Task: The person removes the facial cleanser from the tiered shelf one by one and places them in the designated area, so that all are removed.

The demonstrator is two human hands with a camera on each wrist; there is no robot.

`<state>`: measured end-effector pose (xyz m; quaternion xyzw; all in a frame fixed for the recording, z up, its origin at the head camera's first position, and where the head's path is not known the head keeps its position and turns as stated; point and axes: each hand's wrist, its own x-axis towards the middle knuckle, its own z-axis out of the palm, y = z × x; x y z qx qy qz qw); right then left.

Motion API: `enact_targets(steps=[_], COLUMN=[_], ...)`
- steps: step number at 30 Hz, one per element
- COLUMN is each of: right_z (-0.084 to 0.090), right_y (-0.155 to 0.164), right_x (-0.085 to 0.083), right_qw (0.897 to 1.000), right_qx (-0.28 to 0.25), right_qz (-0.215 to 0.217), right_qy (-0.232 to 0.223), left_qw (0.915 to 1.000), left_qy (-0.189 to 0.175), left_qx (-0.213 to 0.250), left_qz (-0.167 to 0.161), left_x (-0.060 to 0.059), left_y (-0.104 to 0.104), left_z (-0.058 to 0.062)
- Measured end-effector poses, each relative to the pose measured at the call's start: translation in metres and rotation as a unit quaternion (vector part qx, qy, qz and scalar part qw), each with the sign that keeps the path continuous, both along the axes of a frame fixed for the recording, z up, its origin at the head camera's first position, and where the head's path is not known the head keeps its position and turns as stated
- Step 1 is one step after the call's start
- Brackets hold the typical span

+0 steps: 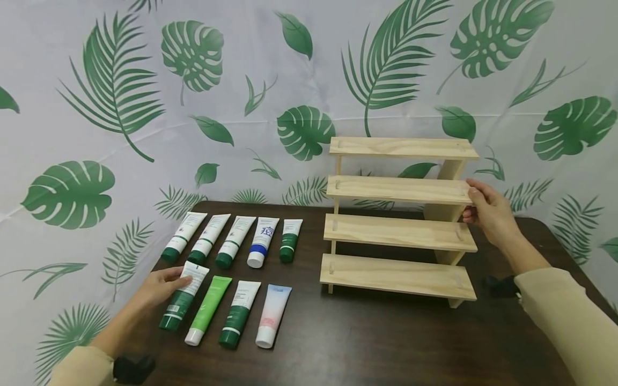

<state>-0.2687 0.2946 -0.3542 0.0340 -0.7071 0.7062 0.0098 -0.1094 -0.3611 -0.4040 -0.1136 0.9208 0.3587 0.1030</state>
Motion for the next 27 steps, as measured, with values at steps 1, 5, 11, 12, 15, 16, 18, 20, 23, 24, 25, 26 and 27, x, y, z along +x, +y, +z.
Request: enact_targets(steps=[1,5,11,12,15,16,18,20,23,24,25,26,27], right_z=[0.000,-0.001,-0.002,-0.002,-0.003,-0.003,-0.003,-0.003,-0.003,-0.003,-0.003,-0.003,-0.003], right_y=[0.000,0.000,0.001,0.001,0.002,0.002,0.002,0.002,0.002,0.002,0.002,0.002,0.001], right_x=[0.000,-0.001,-0.001,-0.001,-0.001,-0.001,-0.001,-0.002,-0.002,-0.002,-0.002,-0.002,-0.002], right_qw=[1.000,1.000,1.000,1.000,1.000,1.000,1.000,1.000,1.000,1.000,1.000,1.000,1.000], right_qx=[0.000,-0.001,-0.006,-0.006,-0.006,-0.007,-0.007,-0.007,-0.005,-0.004,-0.004,-0.004,-0.002], right_qz=[0.000,0.001,0.001,0.000,0.001,0.002,0.003,0.004,0.002,0.002,0.002,0.001,0.001], right_qy=[0.001,0.003,0.002,0.002,0.004,0.004,0.004,0.002,0.002,0.002,0.002,0.003,0.004], left_qw=[1.0000,0.9999,0.9997,0.9997,0.9994,0.9993,0.9990,0.9988,0.9991,0.9992,0.9993,0.9993,0.9994], left_qy=[-0.002,-0.006,-0.016,-0.016,-0.021,-0.024,-0.026,-0.029,-0.026,-0.024,-0.022,-0.021,-0.019], left_qx=[0.002,0.009,0.008,0.006,0.002,0.001,0.003,0.006,0.003,0.002,0.001,-0.001,-0.003], left_qz=[0.002,0.009,0.016,0.018,0.026,0.030,0.036,0.040,0.034,0.033,0.031,0.031,0.029], left_x=[0.000,0.001,0.000,-0.001,-0.002,-0.003,-0.004,-0.004,-0.005,-0.005,-0.005,-0.004,-0.004], left_y=[-0.002,-0.005,-0.005,-0.005,-0.004,-0.004,-0.004,-0.004,-0.004,-0.004,-0.004,-0.004,-0.004], left_z=[-0.002,-0.008,-0.016,-0.017,-0.021,-0.022,-0.023,-0.023,-0.023,-0.023,-0.023,-0.022,-0.022])
